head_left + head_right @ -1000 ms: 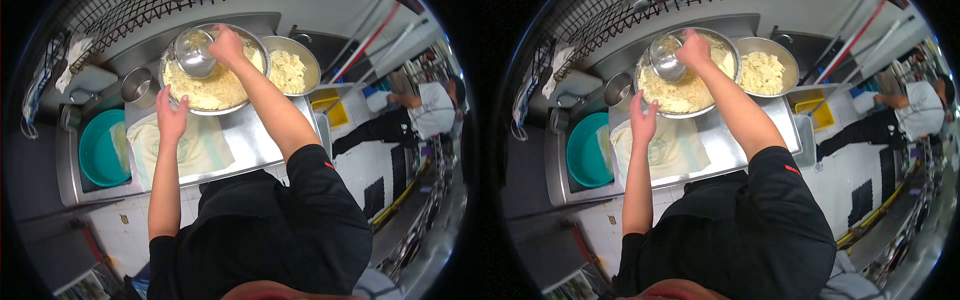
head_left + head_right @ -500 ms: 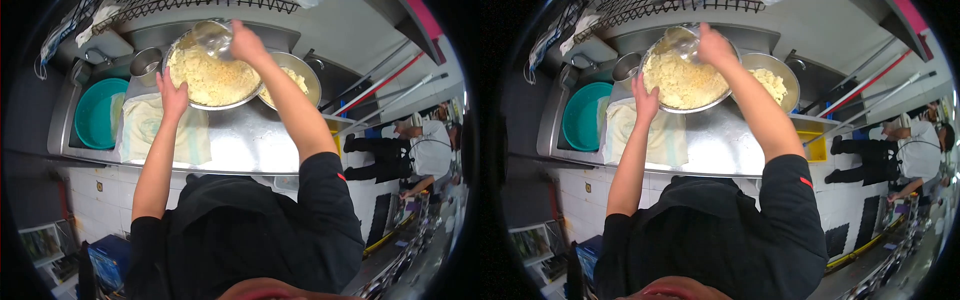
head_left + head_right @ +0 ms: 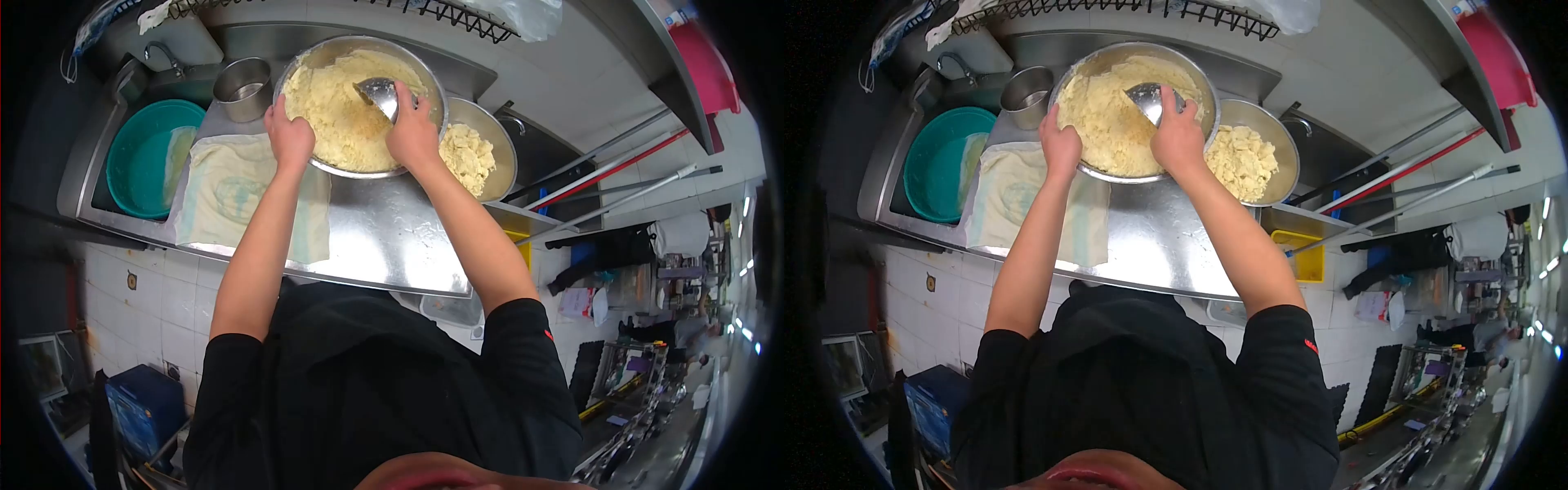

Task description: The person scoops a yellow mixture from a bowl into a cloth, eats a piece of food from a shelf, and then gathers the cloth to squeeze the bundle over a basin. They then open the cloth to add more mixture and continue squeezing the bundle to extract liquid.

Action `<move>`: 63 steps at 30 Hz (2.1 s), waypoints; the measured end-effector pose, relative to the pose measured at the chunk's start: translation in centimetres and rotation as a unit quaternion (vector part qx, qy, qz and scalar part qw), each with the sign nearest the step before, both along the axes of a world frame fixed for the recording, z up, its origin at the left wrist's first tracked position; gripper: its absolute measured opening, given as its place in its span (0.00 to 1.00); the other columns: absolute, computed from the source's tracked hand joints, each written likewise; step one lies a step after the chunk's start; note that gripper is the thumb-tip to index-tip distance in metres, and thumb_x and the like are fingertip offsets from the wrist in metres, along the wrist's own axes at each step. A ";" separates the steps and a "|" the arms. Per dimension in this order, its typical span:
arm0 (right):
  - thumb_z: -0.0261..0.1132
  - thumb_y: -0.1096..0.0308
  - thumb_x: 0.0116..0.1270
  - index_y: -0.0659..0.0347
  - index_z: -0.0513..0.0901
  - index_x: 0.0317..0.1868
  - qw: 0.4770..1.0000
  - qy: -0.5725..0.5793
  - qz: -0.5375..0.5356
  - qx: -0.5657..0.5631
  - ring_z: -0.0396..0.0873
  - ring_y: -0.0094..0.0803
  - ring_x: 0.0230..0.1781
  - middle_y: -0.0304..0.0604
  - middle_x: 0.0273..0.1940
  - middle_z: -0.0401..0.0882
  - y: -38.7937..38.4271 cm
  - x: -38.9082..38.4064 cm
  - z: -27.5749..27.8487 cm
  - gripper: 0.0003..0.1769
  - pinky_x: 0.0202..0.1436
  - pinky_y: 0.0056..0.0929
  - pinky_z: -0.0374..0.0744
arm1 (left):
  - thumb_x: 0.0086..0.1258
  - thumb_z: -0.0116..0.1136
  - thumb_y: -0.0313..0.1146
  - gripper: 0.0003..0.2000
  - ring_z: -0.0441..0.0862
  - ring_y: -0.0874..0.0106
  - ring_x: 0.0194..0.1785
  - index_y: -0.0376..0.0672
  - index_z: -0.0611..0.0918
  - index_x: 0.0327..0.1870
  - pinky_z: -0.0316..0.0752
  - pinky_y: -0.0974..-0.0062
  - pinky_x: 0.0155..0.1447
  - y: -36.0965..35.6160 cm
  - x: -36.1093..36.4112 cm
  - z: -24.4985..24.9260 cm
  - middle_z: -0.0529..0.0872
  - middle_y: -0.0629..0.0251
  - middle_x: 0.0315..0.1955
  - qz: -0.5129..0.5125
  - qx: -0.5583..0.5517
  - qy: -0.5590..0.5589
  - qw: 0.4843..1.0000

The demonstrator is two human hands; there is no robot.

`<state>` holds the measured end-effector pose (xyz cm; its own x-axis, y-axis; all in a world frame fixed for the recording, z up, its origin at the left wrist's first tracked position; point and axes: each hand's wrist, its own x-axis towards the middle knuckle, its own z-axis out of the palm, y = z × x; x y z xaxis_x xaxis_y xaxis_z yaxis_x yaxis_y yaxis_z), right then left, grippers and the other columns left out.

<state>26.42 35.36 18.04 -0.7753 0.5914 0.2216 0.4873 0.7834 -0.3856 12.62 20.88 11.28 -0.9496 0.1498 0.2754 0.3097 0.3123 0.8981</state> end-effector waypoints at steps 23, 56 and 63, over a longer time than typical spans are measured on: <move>0.48 0.78 0.61 0.54 0.55 0.71 0.864 0.151 -0.037 -0.479 0.80 0.46 0.42 0.56 0.52 0.75 -0.8 -6.2 -2.8 0.36 0.24 0.42 0.78 | 0.70 0.50 0.43 0.31 0.53 0.42 0.73 0.39 0.60 0.71 0.54 0.56 0.73 1.0 2.2 1.9 0.49 0.35 0.72 0.042 -0.158 0.032 0.986; 0.51 0.82 0.59 0.49 0.45 0.75 0.603 0.370 -0.080 -0.702 0.78 0.54 0.45 0.59 0.57 0.68 4.3 -3.3 -1.0 0.45 0.28 0.52 0.85 | 0.68 0.52 0.57 0.35 0.53 0.45 0.73 0.39 0.68 0.68 0.48 0.51 0.74 9.3 1.5 8.9 0.58 0.35 0.69 -0.191 -0.348 0.325 0.858; 0.49 0.83 0.57 0.49 0.45 0.74 0.537 0.401 -0.079 -0.738 0.79 0.54 0.40 0.60 0.54 0.68 2.9 -2.5 -1.3 0.44 0.29 0.56 0.84 | 0.62 0.63 0.52 0.37 0.53 0.44 0.73 0.42 0.67 0.69 0.52 0.53 0.73 9.1 0.1 8.6 0.55 0.36 0.70 -0.221 -0.258 0.238 0.910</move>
